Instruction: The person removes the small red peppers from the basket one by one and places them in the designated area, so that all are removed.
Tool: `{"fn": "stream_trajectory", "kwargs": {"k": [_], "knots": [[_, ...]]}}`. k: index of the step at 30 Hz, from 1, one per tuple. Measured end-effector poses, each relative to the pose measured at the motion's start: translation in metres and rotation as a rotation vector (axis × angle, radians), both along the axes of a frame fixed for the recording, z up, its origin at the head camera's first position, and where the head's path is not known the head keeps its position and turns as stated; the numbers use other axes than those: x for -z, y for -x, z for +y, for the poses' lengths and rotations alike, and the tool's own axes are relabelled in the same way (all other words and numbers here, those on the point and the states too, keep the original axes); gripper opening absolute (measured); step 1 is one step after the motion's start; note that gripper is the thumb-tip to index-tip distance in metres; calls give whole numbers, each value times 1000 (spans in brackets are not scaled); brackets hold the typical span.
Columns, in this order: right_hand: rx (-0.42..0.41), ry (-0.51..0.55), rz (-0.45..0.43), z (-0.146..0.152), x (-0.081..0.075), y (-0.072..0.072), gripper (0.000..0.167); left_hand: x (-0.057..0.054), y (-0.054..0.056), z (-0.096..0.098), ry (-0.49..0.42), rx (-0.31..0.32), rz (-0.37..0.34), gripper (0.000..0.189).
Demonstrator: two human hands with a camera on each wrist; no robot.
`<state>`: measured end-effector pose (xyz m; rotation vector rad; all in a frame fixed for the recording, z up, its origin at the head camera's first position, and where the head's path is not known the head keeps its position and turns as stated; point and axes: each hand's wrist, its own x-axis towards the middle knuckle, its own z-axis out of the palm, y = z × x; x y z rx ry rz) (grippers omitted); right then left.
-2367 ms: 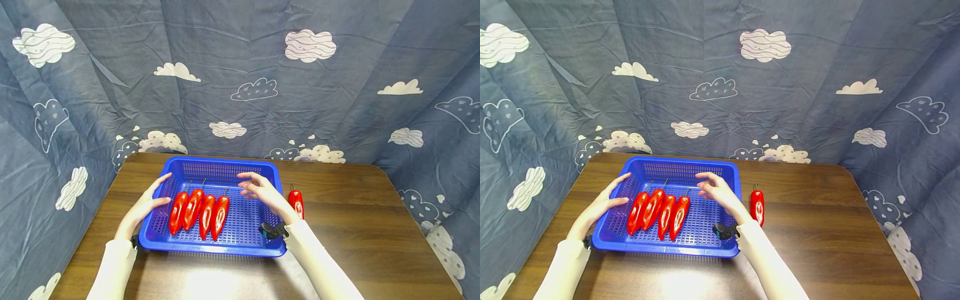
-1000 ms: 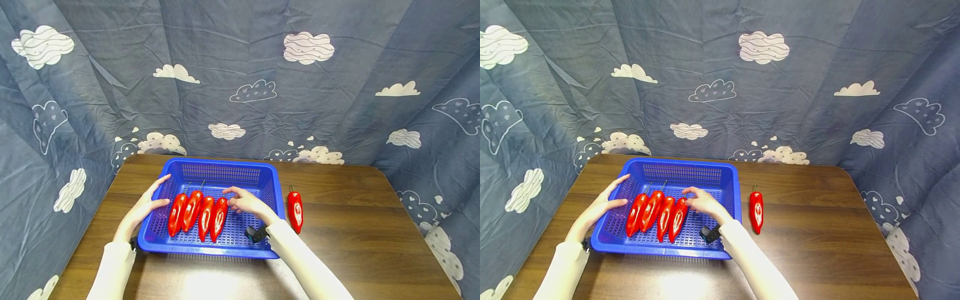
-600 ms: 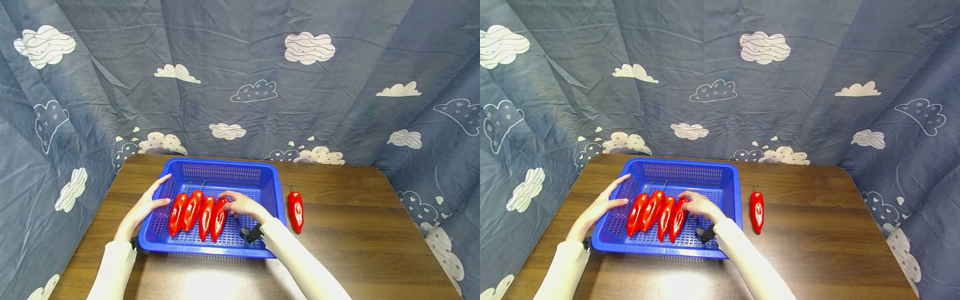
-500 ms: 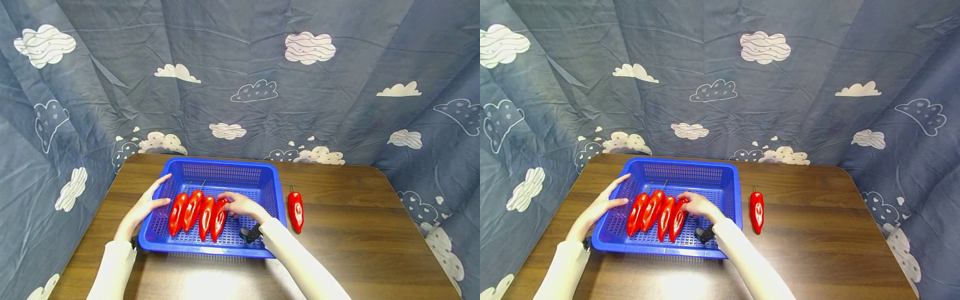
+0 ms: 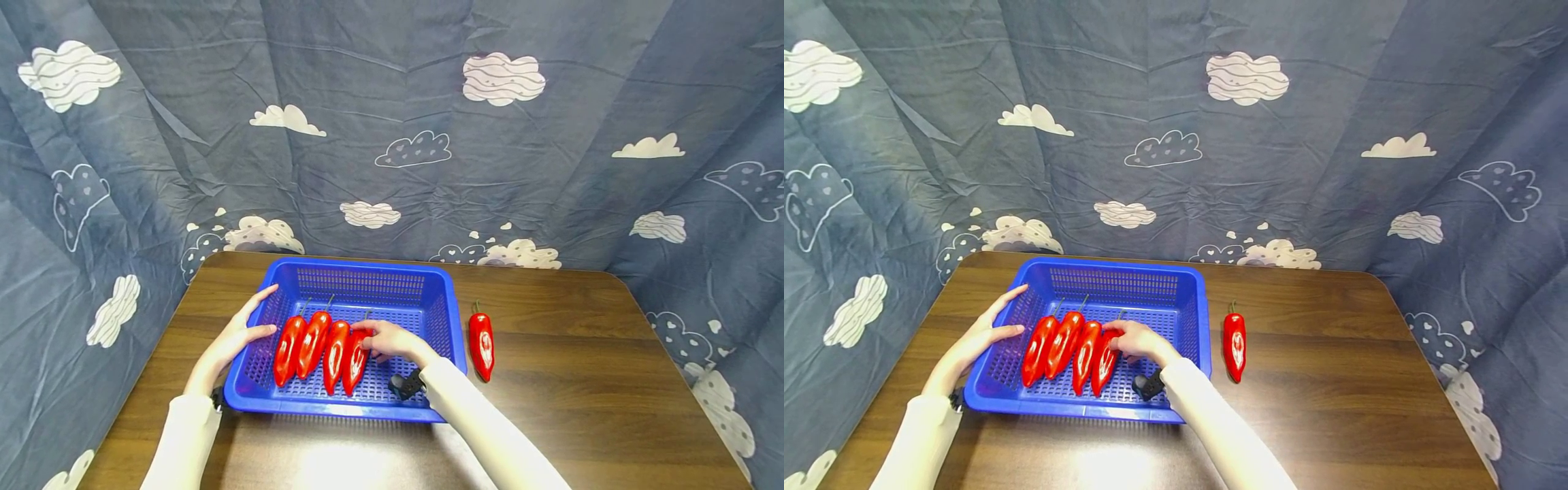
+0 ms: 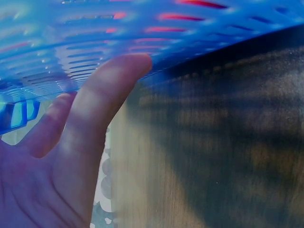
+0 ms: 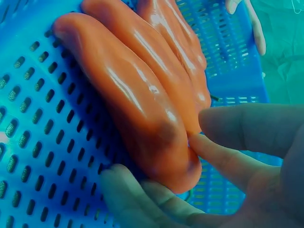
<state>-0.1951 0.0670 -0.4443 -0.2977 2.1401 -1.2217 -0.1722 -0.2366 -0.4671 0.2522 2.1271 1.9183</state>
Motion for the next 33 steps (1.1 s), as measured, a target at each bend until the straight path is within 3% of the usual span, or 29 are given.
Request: {"fn": "stream_trajectory", "kwargs": {"k": [9,15,23,33], "knots": [[33,-13,126,-1,4,2,41,-1,-1,0,-5,-3,5,71],[15,-33,120,-1,4,1,43,-2,-1,0,2,-5,32,70],[63,44,192,-1,2,1,37,0,0,-1,-1,0,9,71],[132,182,135,-1,2,3,36,0,0,-1,14,1,11,71]]}}
